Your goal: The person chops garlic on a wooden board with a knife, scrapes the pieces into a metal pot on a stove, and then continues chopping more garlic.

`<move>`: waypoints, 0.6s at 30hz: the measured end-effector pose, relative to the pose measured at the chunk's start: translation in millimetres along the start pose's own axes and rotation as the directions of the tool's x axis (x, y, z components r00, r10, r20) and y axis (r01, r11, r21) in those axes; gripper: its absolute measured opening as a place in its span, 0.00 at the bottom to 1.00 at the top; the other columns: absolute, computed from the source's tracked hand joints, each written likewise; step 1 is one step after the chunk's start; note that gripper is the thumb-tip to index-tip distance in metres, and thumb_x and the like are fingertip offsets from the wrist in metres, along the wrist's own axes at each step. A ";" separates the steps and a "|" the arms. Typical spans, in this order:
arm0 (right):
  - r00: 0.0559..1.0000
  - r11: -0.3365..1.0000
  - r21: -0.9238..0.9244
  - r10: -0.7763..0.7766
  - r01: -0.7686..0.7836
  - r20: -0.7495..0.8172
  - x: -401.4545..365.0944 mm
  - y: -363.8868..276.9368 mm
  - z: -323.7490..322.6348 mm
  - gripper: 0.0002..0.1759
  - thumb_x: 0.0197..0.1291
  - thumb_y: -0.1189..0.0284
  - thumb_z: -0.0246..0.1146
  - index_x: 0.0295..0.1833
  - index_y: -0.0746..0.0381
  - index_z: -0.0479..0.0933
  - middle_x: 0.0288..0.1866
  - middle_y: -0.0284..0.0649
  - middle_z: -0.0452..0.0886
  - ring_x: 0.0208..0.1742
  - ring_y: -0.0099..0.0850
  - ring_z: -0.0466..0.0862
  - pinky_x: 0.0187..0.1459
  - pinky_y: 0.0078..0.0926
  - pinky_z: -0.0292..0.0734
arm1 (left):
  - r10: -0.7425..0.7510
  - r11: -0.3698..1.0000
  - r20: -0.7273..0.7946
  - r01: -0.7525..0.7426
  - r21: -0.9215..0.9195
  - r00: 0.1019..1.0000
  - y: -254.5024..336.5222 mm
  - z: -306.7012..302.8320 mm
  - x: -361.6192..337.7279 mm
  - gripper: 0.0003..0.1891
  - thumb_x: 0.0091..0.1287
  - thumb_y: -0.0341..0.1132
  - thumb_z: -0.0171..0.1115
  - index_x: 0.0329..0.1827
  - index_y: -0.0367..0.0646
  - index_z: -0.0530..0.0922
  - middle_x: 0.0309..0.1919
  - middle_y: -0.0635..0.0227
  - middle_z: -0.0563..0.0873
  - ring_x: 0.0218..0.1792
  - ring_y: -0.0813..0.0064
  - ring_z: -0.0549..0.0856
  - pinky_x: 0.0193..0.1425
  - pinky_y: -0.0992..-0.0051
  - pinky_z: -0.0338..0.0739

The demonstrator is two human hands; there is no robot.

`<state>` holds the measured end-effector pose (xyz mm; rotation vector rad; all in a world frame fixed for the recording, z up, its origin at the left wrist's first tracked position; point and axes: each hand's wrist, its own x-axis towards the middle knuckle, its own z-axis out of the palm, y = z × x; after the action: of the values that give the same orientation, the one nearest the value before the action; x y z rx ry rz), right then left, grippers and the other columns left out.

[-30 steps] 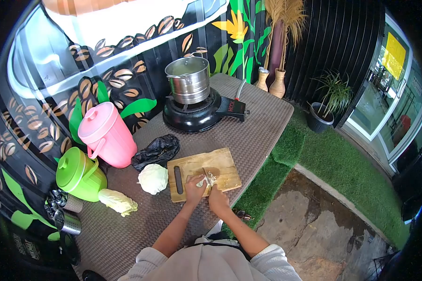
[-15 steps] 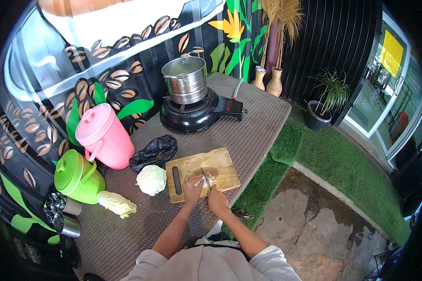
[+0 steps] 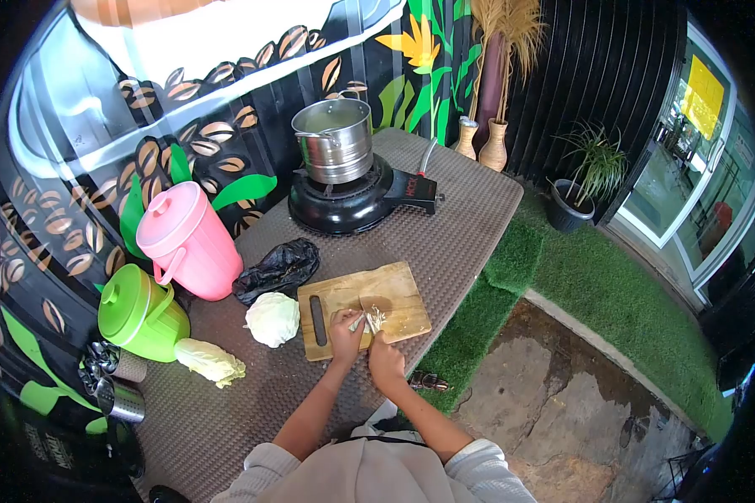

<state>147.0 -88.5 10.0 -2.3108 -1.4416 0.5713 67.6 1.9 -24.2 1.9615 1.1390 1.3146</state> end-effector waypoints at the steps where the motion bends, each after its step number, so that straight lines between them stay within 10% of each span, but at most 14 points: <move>1: 1.000 1.000 -0.018 -0.018 0.018 -0.024 7.0 -0.4 1.9 0.15 0.67 0.67 0.50 0.48 0.69 0.66 0.34 0.62 0.81 0.37 0.56 0.84 0.37 0.49 0.80 | 0.014 1.000 0.006 -0.014 0.022 1.000 -1.2 0.4 0.1 0.11 0.55 0.24 0.68 0.42 0.36 0.85 0.36 0.60 0.82 0.42 0.64 0.80 0.47 0.70 0.75; 18: 0.997 1.000 0.027 -0.018 0.017 0.069 13.6 1.2 -20.5 0.14 0.66 0.70 0.49 0.50 0.69 0.65 0.39 0.61 0.81 0.43 0.56 0.83 0.44 0.52 0.78 | 0.038 0.994 -0.024 -0.035 0.103 0.999 4.8 -2.9 0.5 0.09 0.53 0.27 0.70 0.38 0.40 0.87 0.32 0.62 0.82 0.40 0.63 0.78 0.46 0.69 0.74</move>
<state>163.8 -78.5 24.9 -2.2767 -1.4749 0.6672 66.8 -0.2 -19.1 2.0532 1.2108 1.3273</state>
